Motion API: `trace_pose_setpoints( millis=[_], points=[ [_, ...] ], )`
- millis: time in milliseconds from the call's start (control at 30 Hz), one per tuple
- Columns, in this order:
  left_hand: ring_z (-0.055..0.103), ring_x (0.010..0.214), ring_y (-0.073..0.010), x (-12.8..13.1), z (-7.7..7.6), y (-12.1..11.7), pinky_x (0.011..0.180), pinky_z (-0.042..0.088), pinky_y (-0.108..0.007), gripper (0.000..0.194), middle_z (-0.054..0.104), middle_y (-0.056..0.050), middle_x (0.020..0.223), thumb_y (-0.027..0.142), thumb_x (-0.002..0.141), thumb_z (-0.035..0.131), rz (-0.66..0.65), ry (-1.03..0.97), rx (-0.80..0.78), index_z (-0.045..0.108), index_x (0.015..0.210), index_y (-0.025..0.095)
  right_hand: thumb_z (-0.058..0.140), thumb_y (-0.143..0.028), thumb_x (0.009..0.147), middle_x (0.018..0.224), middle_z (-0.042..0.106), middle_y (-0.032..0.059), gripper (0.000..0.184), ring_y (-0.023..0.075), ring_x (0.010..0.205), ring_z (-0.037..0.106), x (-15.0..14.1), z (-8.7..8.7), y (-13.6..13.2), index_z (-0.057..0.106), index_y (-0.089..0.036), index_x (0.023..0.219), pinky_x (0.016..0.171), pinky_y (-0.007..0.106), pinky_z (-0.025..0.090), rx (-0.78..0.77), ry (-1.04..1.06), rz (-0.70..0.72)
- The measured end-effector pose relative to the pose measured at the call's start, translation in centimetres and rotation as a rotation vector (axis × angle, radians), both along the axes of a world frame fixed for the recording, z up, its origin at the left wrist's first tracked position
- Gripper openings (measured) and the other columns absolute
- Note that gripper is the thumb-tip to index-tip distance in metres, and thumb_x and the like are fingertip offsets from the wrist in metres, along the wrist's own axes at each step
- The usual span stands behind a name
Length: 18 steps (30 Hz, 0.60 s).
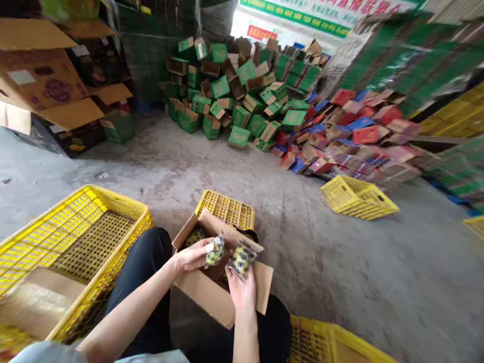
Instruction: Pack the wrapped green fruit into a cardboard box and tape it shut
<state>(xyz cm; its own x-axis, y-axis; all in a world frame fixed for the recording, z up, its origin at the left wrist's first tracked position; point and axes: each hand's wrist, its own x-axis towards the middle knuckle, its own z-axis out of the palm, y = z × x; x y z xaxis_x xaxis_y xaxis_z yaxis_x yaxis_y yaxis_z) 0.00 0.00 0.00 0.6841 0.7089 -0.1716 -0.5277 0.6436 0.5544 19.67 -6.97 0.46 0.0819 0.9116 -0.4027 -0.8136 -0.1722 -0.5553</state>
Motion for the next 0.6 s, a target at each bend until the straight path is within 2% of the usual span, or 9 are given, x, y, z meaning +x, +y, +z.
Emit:
trace_pose_setpoints(
  millis=[67, 167, 300, 367, 467, 600],
  points=[
    [0.070, 0.083, -0.0156, 0.2, -0.4, -0.2, 0.071, 0.051, -0.023, 0.066, 0.071, -0.008, 0.104, 0.055, 0.073, 0.092, 0.003, 0.018, 0.002, 0.066, 0.120, 0.016, 0.088, -0.045, 0.074, 0.107, 0.081, -0.0005, 0.035, 0.0206, 0.097, 0.076, 0.0, 0.0, -0.2, 0.078, -0.027, 0.102, 0.089, 0.036, 0.062, -0.020, -0.013, 0.014],
    [0.072, 0.084, -0.0185, 0.5, -0.6, -0.3, 0.065, 0.049, -0.023, 0.059, 0.072, -0.010, 0.107, 0.059, 0.085, 0.082, -0.007, 0.044, -0.009, 0.064, 0.124, 0.018, 0.085, -0.054, 0.078, 0.105, 0.081, 0.0005, 0.040, 0.0222, 0.095, 0.077, 0.0, 0.2, -0.4, 0.077, -0.026, 0.105, 0.086, 0.039, 0.064, -0.044, -0.044, 0.011],
    [0.072, 0.095, -0.0234, 0.7, 0.1, 0.0, 0.078, 0.054, -0.031, 0.057, 0.072, -0.012, 0.116, 0.059, 0.095, 0.068, -0.042, 0.024, -0.046, 0.060, 0.137, 0.020, 0.081, -0.064, 0.079, 0.109, 0.080, 0.0033, 0.053, 0.0253, 0.099, 0.077, -0.1, 0.5, -0.6, 0.074, -0.025, 0.114, 0.088, 0.042, 0.064, -0.063, -0.093, -0.022],
    [0.071, 0.104, -0.0249, 0.5, 0.5, 0.2, 0.088, 0.054, -0.035, 0.058, 0.071, -0.011, 0.122, 0.046, 0.094, 0.072, -0.035, -0.034, -0.038, 0.056, 0.144, 0.022, 0.085, -0.061, 0.077, 0.111, 0.080, 0.0035, 0.052, 0.0261, 0.106, 0.076, 0.0, 0.6, -0.6, 0.075, -0.024, 0.112, 0.092, 0.041, 0.063, -0.078, -0.107, -0.036],
    [0.069, 0.109, -0.0249, 0.4, 0.6, 0.3, 0.097, 0.051, -0.038, 0.072, 0.070, -0.010, 0.126, 0.024, 0.084, 0.079, 0.005, -0.102, 0.006, 0.051, 0.150, 0.026, 0.085, -0.060, 0.076, 0.113, 0.080, 0.0042, 0.050, 0.0262, 0.115, 0.073, 0.1, 0.3, -0.3, 0.077, -0.024, 0.109, 0.097, 0.040, 0.061, -0.102, -0.143, -0.052],
    [0.068, 0.114, -0.0264, 0.5, 0.0, 0.3, 0.101, 0.048, -0.041, 0.074, 0.068, -0.011, 0.130, 0.019, 0.081, 0.083, 0.027, -0.096, 0.075, 0.053, 0.148, 0.026, 0.079, -0.068, 0.078, 0.120, 0.079, 0.0044, 0.052, 0.0262, 0.127, 0.067, 0.1, 0.1, 0.0, 0.077, -0.026, 0.110, 0.105, 0.043, 0.057, -0.083, -0.209, -0.057]
  ],
)
